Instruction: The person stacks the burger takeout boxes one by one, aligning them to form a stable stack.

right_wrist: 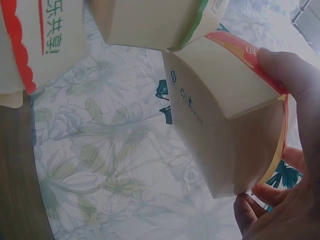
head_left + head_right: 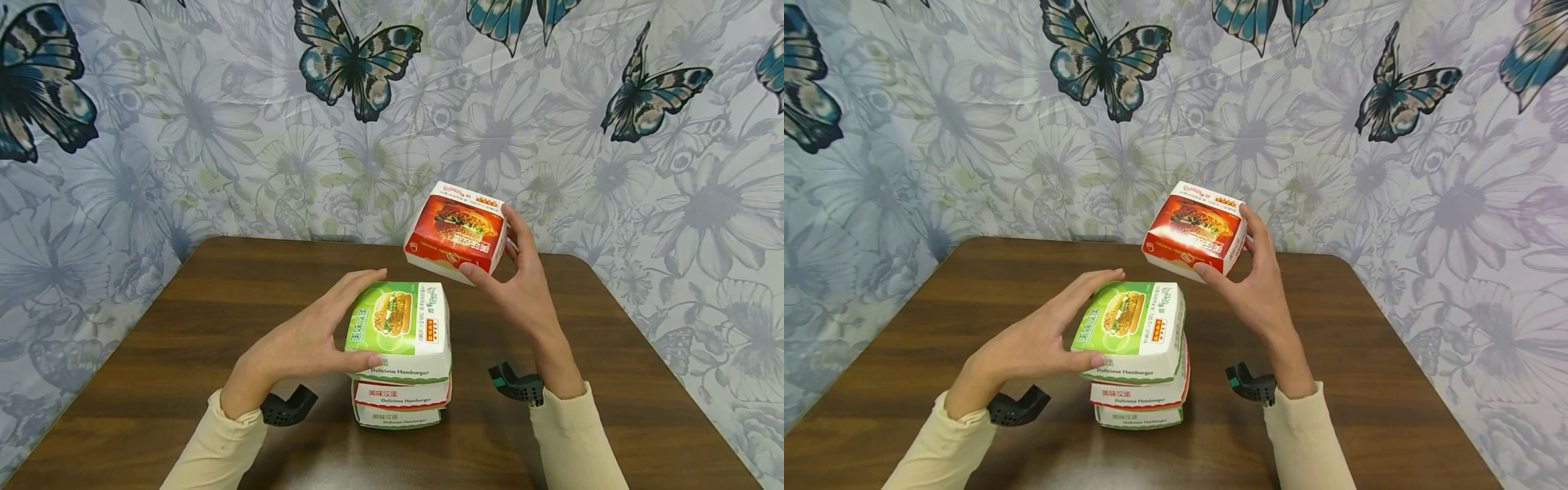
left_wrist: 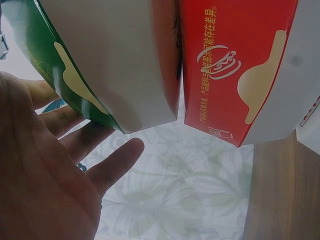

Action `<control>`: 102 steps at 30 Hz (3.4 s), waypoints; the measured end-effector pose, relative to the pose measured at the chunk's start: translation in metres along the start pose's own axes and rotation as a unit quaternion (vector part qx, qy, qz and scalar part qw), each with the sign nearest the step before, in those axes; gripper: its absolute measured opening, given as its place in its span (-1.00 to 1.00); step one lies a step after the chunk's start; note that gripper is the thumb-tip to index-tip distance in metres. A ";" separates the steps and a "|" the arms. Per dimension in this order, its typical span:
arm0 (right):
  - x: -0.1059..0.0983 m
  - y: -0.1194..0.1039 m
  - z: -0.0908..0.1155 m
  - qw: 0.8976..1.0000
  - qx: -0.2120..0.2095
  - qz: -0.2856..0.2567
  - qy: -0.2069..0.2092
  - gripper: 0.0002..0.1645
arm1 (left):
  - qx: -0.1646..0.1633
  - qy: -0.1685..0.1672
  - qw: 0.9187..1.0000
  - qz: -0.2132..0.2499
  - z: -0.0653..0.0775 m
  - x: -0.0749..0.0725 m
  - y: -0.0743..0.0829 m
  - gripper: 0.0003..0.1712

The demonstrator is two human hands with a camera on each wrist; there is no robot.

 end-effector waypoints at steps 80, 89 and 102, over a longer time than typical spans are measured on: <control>0.001 -0.054 0.022 0.995 -0.062 0.006 -0.076 0.21 | -0.010 0.012 1.000 0.015 0.000 -0.002 0.002 0.32; 0.002 -0.058 0.024 0.994 -0.071 0.016 -0.085 0.24 | -0.013 0.015 0.999 0.032 -0.001 -0.002 0.000 0.39; 0.004 -0.065 0.029 0.990 -0.076 0.013 -0.115 0.28 | -0.024 0.018 0.999 0.038 0.000 -0.001 -0.001 0.45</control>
Point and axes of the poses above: each hand's wrist, its own z-axis away from the middle knuckle, its own x-axis out of the palm, y = z × x, the point moved 3 cm from there along -z, towards the middle knuckle
